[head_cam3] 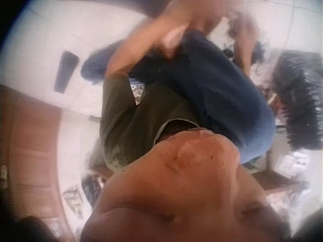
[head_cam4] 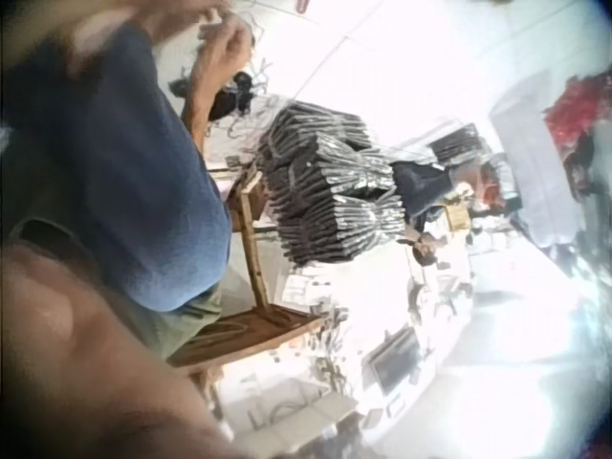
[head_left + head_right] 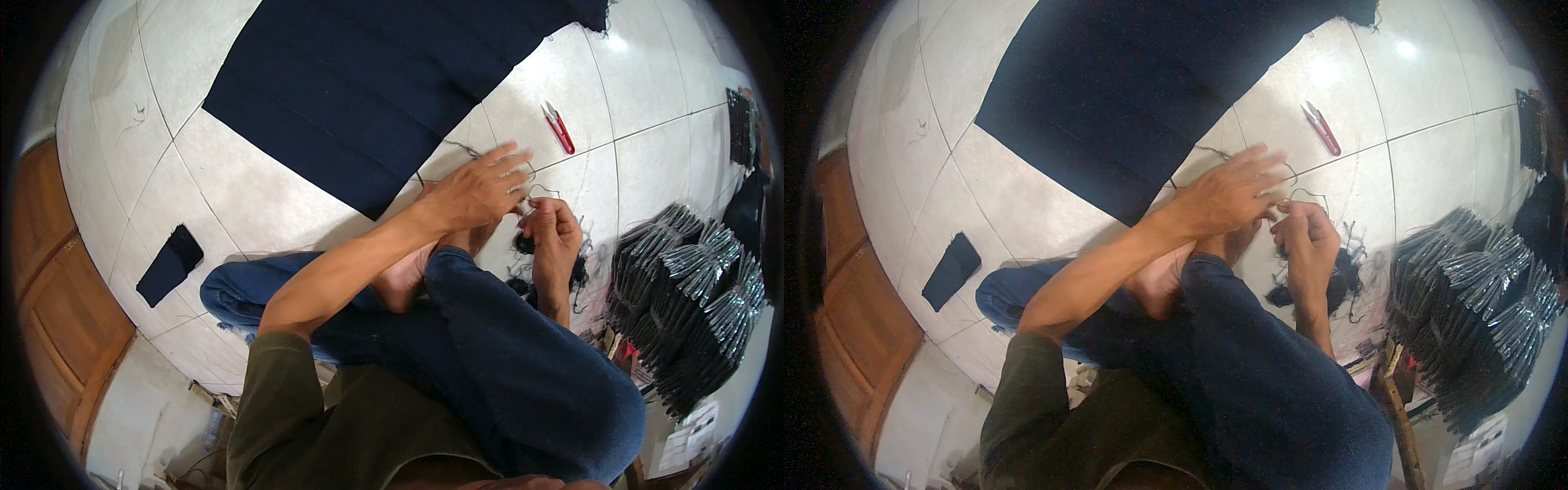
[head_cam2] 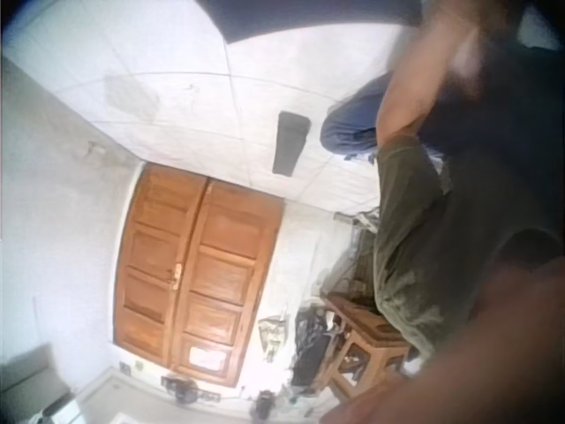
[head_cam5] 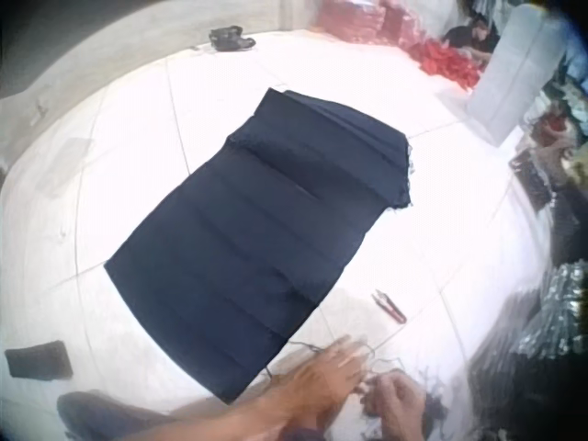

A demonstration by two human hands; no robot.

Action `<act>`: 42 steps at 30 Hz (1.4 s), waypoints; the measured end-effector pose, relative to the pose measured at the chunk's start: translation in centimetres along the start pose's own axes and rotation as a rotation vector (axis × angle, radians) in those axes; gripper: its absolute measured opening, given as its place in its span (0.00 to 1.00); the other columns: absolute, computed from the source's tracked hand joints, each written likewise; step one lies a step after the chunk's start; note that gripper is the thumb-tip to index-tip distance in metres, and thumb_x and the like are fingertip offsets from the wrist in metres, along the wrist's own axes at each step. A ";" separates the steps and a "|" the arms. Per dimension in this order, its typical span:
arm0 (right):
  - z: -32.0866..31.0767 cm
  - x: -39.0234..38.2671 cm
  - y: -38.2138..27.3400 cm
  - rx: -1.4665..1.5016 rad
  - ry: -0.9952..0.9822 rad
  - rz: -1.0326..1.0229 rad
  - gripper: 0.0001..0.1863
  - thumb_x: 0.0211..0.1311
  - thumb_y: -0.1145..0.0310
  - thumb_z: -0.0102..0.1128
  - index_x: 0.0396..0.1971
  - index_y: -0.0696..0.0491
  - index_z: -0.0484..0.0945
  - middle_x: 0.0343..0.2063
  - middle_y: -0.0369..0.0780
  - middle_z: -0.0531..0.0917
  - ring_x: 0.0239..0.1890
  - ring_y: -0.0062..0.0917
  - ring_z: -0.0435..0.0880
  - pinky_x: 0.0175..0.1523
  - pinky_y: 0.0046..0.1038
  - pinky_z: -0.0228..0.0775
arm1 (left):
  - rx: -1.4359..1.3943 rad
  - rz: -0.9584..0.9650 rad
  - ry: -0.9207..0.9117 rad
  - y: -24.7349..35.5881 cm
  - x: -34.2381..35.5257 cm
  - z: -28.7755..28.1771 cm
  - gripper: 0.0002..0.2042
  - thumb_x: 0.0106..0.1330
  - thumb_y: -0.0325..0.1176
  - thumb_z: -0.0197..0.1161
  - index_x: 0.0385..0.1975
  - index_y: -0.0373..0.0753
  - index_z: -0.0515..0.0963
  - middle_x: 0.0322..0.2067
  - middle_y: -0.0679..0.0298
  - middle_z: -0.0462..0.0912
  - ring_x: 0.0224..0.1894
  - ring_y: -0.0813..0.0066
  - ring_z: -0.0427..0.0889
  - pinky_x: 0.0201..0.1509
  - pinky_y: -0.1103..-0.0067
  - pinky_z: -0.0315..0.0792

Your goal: The person sits on the floor and uses a red utility knife to cut a large piece of dark fabric into long strips. They repeatedly measure, cut, and stack the resulting fabric pieces on the floor.

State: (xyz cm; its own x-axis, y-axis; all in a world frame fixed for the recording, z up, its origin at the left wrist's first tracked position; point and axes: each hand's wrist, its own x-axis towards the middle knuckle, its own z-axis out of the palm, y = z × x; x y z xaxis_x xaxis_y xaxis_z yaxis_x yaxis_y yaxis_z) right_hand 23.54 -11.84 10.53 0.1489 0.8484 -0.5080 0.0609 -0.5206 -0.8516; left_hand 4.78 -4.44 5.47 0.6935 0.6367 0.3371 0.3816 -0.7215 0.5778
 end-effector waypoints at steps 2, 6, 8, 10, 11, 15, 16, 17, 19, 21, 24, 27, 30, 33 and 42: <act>1.3 1.2 -0.6 -0.163 0.249 -0.269 0.11 0.76 0.71 0.56 0.46 0.63 0.81 0.32 0.37 0.82 0.31 0.21 0.79 0.38 0.24 0.72 | -0.250 -0.045 0.138 0.5 -0.1 0.8 0.07 0.61 0.32 0.68 0.27 0.37 0.79 0.25 0.60 0.81 0.34 0.65 0.83 0.50 0.70 0.78; 1.1 4.7 -0.2 -0.691 0.217 -0.549 0.08 0.65 0.78 0.64 0.43 0.57 0.82 0.36 0.42 0.82 0.38 0.30 0.82 0.45 0.30 0.75 | -0.546 -0.485 0.489 0.2 -0.4 -2.1 0.07 0.70 0.28 0.59 0.30 0.35 0.79 0.25 0.59 0.82 0.27 0.70 0.82 0.33 0.74 0.76; 1.0 5.5 1.5 -0.940 0.098 -0.672 0.08 0.59 0.76 0.68 0.39 0.52 0.84 0.35 0.41 0.81 0.39 0.37 0.81 0.44 0.35 0.74 | -0.662 -0.604 0.532 -0.2 -0.3 -3.8 0.11 0.75 0.32 0.56 0.31 0.35 0.79 0.25 0.61 0.82 0.27 0.75 0.82 0.33 0.77 0.75; 1.7 6.0 2.7 -1.074 0.115 -0.764 0.08 0.57 0.71 0.68 0.37 0.51 0.82 0.36 0.39 0.81 0.40 0.37 0.81 0.44 0.38 0.73 | -0.697 -0.670 0.565 -1.0 -0.1 -4.8 0.18 0.82 0.39 0.49 0.33 0.34 0.78 0.25 0.65 0.81 0.28 0.81 0.79 0.33 0.81 0.73; 1.6 6.4 3.7 -1.114 0.131 -0.756 0.08 0.57 0.70 0.68 0.36 0.52 0.82 0.36 0.39 0.81 0.40 0.37 0.81 0.44 0.38 0.73 | -0.715 -0.661 0.596 -1.2 0.3 -5.0 0.17 0.81 0.38 0.50 0.33 0.34 0.78 0.25 0.63 0.82 0.26 0.80 0.79 0.32 0.81 0.74; 1.0 5.2 3.1 -1.261 0.053 -0.661 0.08 0.54 0.69 0.68 0.33 0.53 0.80 0.34 0.41 0.81 0.40 0.38 0.81 0.44 0.39 0.73 | -0.735 -0.691 0.674 -1.7 -0.1 -5.1 0.17 0.81 0.38 0.52 0.32 0.33 0.79 0.24 0.62 0.83 0.24 0.79 0.80 0.30 0.81 0.74; 0.1 4.4 2.7 -1.294 0.030 -0.604 0.09 0.53 0.69 0.68 0.33 0.53 0.79 0.34 0.42 0.81 0.40 0.39 0.81 0.43 0.40 0.74 | -0.729 -0.698 0.694 -1.8 -0.2 -5.3 0.17 0.81 0.38 0.52 0.32 0.33 0.79 0.24 0.62 0.83 0.24 0.80 0.79 0.29 0.81 0.73; -0.9 3.5 2.5 -1.325 0.005 -0.547 0.09 0.52 0.68 0.68 0.32 0.54 0.79 0.33 0.43 0.81 0.39 0.40 0.82 0.43 0.41 0.74 | -0.706 -0.697 0.689 -1.8 -0.4 -5.4 0.17 0.81 0.39 0.52 0.33 0.33 0.79 0.23 0.62 0.82 0.23 0.80 0.79 0.29 0.81 0.72; -5.1 0.9 2.2 -1.435 -0.118 -0.288 0.11 0.54 0.66 0.69 0.33 0.55 0.79 0.33 0.45 0.82 0.38 0.42 0.83 0.42 0.43 0.75 | -0.709 -0.674 0.679 -1.7 0.3 -5.0 0.18 0.81 0.40 0.52 0.33 0.34 0.80 0.22 0.63 0.81 0.23 0.80 0.78 0.28 0.81 0.71; -6.3 -0.5 2.0 -1.519 -0.176 -0.091 0.13 0.55 0.63 0.70 0.34 0.56 0.80 0.32 0.47 0.82 0.38 0.44 0.84 0.41 0.44 0.76 | -0.699 -0.666 0.643 -1.8 0.4 -4.5 0.18 0.81 0.40 0.51 0.33 0.34 0.81 0.21 0.64 0.80 0.23 0.81 0.77 0.28 0.81 0.70; -5.5 -0.8 0.1 -1.557 -0.051 -0.033 0.15 0.60 0.61 0.71 0.40 0.55 0.82 0.33 0.46 0.82 0.38 0.43 0.85 0.40 0.41 0.78 | -0.686 -0.671 0.613 -1.5 0.4 -3.9 0.18 0.81 0.40 0.51 0.34 0.34 0.82 0.20 0.64 0.79 0.22 0.81 0.76 0.27 0.81 0.70; -1.0 1.7 -0.3 -1.158 -0.015 -0.449 0.14 0.60 0.63 0.71 0.43 0.52 0.82 0.35 0.43 0.82 0.37 0.41 0.85 0.39 0.40 0.77 | -0.660 -0.732 0.588 -1.4 -0.9 -4.6 0.17 0.81 0.39 0.51 0.35 0.35 0.82 0.23 0.66 0.80 0.26 0.82 0.76 0.31 0.81 0.69; 2.8 2.3 -0.4 -1.054 -0.047 -0.613 0.12 0.62 0.67 0.70 0.43 0.52 0.82 0.37 0.40 0.80 0.34 0.37 0.84 0.38 0.35 0.77 | -0.681 -0.745 0.506 -1.0 -0.6 -5.0 0.15 0.81 0.38 0.51 0.39 0.36 0.83 0.26 0.65 0.83 0.29 0.81 0.78 0.35 0.81 0.71; 4.1 3.4 1.2 -1.061 -0.114 -0.534 0.09 0.61 0.67 0.67 0.41 0.51 0.81 0.36 0.41 0.80 0.36 0.39 0.84 0.36 0.38 0.77 | -0.721 -0.701 0.439 -0.8 -0.3 -5.1 0.13 0.79 0.35 0.54 0.44 0.36 0.84 0.32 0.60 0.87 0.34 0.74 0.84 0.40 0.78 0.76; 4.0 4.5 -2.2 -0.623 0.015 -0.566 0.07 0.63 0.78 0.66 0.39 0.56 0.79 0.35 0.42 0.79 0.28 0.31 0.81 0.32 0.31 0.73 | -0.434 -0.473 -0.010 -0.7 -3.3 -1.7 0.07 0.66 0.26 0.61 0.41 0.34 0.82 0.37 0.52 0.88 0.41 0.55 0.88 0.46 0.69 0.81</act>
State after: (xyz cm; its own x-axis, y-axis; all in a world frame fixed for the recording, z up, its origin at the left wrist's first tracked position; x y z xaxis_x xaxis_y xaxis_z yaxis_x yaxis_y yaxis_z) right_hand 20.14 -6.48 9.64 -0.0548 0.9983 -0.0201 0.6631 0.0213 -0.7482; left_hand 1.20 -5.57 5.22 0.5175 0.8550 -0.0338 0.3670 -0.1861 0.9114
